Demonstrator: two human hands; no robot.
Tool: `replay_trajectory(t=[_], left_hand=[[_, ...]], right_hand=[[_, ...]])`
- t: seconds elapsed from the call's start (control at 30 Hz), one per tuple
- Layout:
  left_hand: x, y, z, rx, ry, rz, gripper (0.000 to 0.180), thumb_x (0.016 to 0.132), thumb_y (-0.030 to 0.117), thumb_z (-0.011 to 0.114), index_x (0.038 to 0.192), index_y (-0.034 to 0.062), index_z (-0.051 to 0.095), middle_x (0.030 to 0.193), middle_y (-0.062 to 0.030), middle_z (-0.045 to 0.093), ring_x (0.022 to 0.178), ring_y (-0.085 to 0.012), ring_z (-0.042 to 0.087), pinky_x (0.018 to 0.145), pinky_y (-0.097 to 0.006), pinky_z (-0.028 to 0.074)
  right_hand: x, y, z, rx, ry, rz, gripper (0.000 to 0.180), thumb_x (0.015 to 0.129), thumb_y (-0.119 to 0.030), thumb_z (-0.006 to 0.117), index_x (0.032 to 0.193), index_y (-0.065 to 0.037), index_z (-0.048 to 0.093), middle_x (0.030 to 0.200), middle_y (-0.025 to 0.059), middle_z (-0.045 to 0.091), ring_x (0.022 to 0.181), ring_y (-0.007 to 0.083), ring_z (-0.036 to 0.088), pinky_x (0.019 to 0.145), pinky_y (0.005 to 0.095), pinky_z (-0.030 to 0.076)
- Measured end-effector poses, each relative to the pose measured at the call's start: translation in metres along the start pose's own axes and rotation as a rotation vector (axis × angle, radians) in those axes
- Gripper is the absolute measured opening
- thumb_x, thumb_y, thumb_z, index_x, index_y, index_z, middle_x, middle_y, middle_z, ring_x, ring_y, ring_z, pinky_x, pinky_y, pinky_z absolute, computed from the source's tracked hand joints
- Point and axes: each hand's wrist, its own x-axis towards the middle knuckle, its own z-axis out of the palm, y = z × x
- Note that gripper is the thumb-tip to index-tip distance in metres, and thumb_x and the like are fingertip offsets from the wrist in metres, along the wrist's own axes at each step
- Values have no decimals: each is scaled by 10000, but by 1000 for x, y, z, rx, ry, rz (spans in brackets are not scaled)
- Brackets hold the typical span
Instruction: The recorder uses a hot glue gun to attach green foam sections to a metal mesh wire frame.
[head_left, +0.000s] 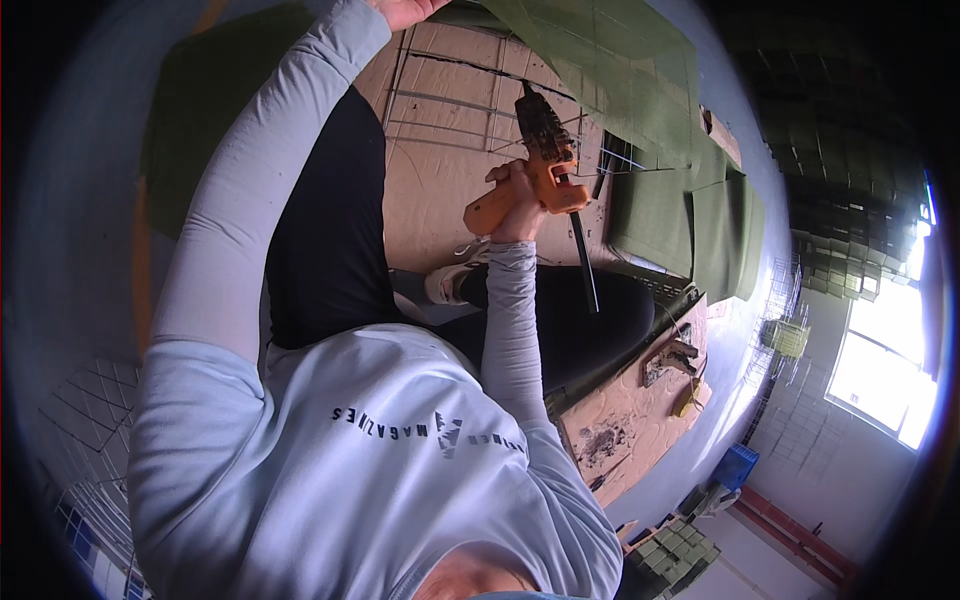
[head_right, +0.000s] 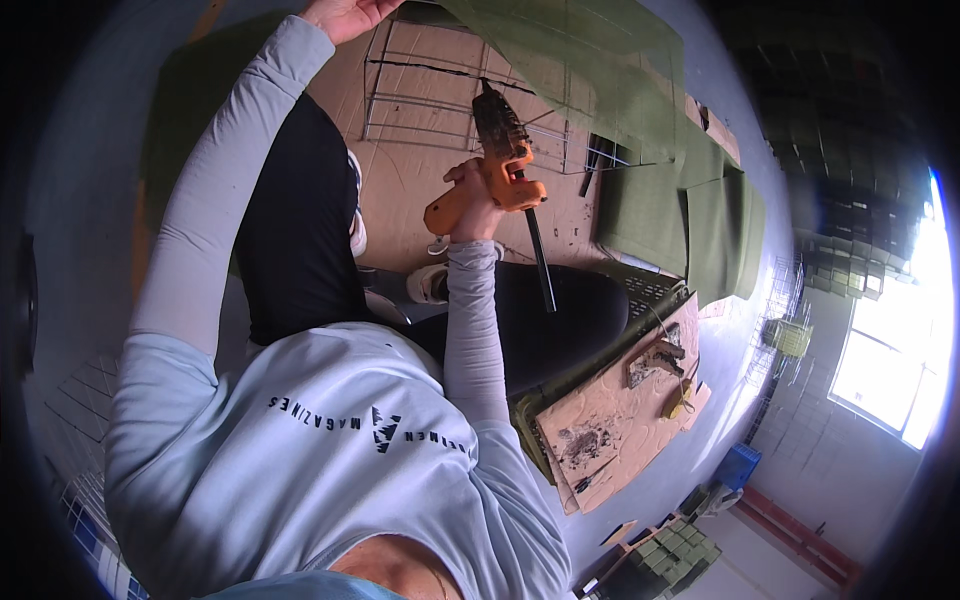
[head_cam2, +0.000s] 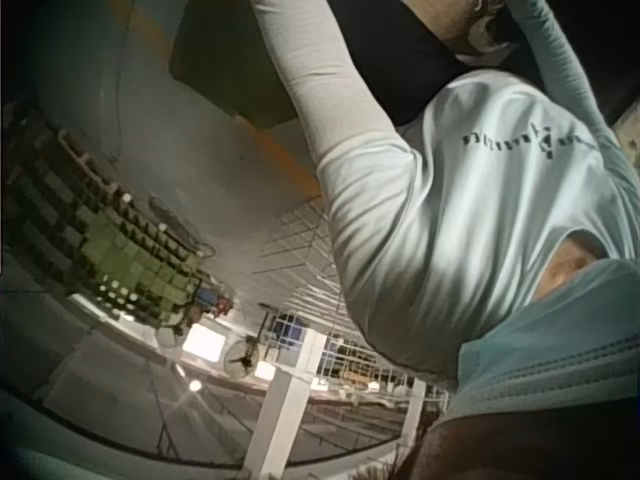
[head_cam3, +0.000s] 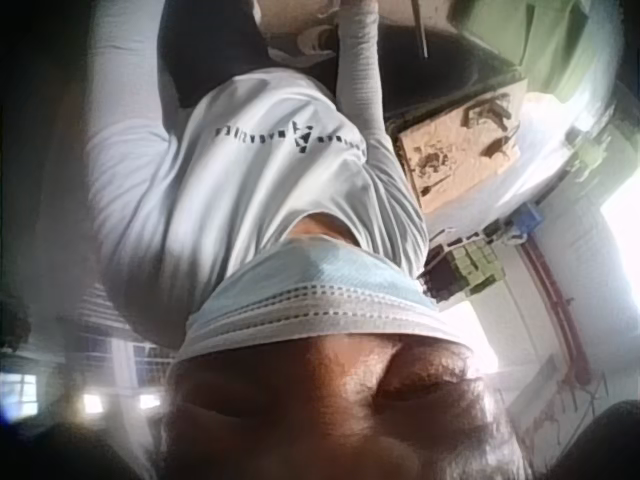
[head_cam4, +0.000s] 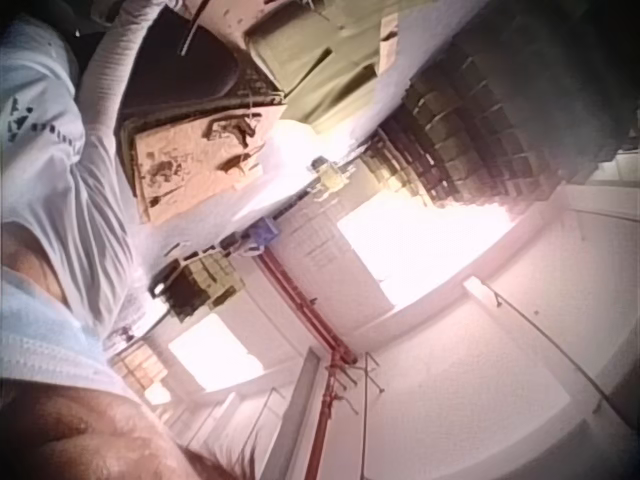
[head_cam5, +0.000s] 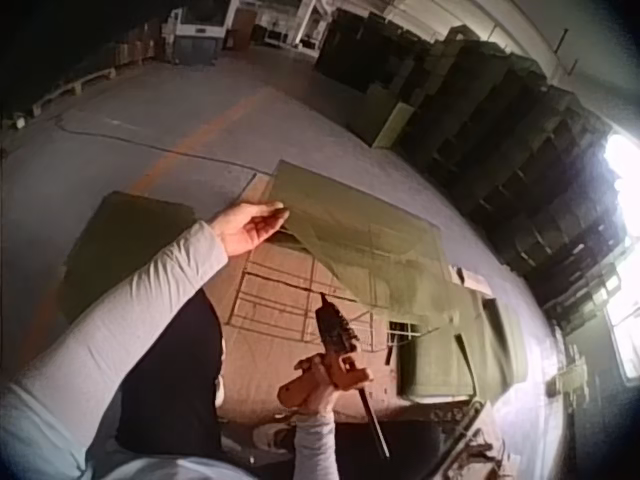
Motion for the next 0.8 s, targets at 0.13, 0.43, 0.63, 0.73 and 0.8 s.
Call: replay_trajectory(t=[0.13,0.43,0.63,0.73,0.8], left_hand=[[-3,0,2,-16,27,2,101,839,-16,500,870,-78,575,871,-141,603,814,-229,605,700,-275,531],[-2,1,1,3,0,-14,94,837,-18,505,861,-77,574,850,-139,605,807,-225,606,695,-273,533],[-4,2,1,14,6,-4,104,844,-17,493,870,-87,565,867,-147,600,816,-231,604,699,-274,533],[-5,2,3,-19,46,-7,107,845,-18,489,877,-88,563,883,-148,596,829,-235,601,708,-276,531],[-4,3,1,-19,34,-10,108,846,-19,487,880,-88,563,887,-149,596,835,-236,599,713,-277,530]], right_hand=[[0,6,-4,-57,-55,-25,141,789,-28,518,922,-8,477,683,65,521,618,166,526,594,285,434],[5,3,-5,9,-2,11,140,790,-43,533,914,-10,478,679,64,525,620,174,532,591,291,439],[1,9,1,-48,-67,15,159,784,-42,538,923,-7,469,679,68,526,616,182,532,591,295,440],[0,2,2,-47,-27,5,150,781,-40,537,913,-8,474,671,68,528,616,180,534,590,290,435],[2,-2,-1,-28,6,-10,139,780,-39,536,902,-9,479,665,68,529,615,179,536,589,287,432]])
